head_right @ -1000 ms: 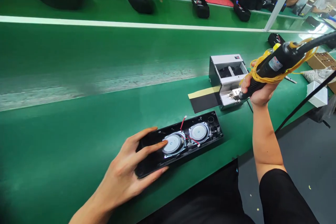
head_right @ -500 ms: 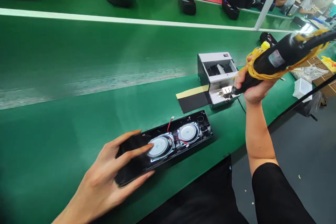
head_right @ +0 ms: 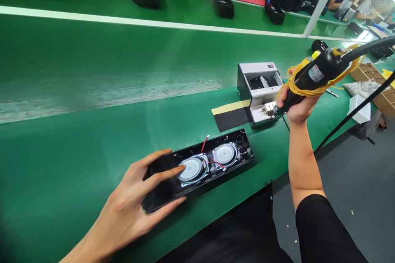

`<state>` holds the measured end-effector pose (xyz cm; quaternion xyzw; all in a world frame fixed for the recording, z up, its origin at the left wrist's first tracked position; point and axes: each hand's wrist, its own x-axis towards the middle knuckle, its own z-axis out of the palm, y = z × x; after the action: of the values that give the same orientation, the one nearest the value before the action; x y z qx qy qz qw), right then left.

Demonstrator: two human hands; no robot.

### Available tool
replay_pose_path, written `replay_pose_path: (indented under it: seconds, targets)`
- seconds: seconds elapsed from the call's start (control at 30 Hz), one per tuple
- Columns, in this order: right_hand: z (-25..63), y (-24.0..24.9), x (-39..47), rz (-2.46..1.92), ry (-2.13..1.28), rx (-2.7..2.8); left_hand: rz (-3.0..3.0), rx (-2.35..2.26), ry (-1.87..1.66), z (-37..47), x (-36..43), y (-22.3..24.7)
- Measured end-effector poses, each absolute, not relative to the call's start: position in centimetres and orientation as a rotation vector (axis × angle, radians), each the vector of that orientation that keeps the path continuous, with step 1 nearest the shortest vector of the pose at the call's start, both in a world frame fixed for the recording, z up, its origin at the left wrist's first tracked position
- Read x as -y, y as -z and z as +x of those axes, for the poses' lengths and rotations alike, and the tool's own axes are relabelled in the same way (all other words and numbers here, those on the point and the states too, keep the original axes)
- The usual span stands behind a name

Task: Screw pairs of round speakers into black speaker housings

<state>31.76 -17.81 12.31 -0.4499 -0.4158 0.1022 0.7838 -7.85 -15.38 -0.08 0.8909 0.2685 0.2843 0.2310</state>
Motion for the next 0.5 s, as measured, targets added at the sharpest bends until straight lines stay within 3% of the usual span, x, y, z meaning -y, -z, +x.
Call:
replay_pose_path:
  seconds: [0.2,0.5]
  targets:
    - [30.8,-13.3,19.7,-0.880,-0.232,0.943,2.483,-0.711,-0.663,-8.4,15.1,-0.5]
    - [22.3,-18.9,22.0,-0.822,-0.439,0.959,2.424,-0.615,-0.741,-7.5,14.9,-1.2]
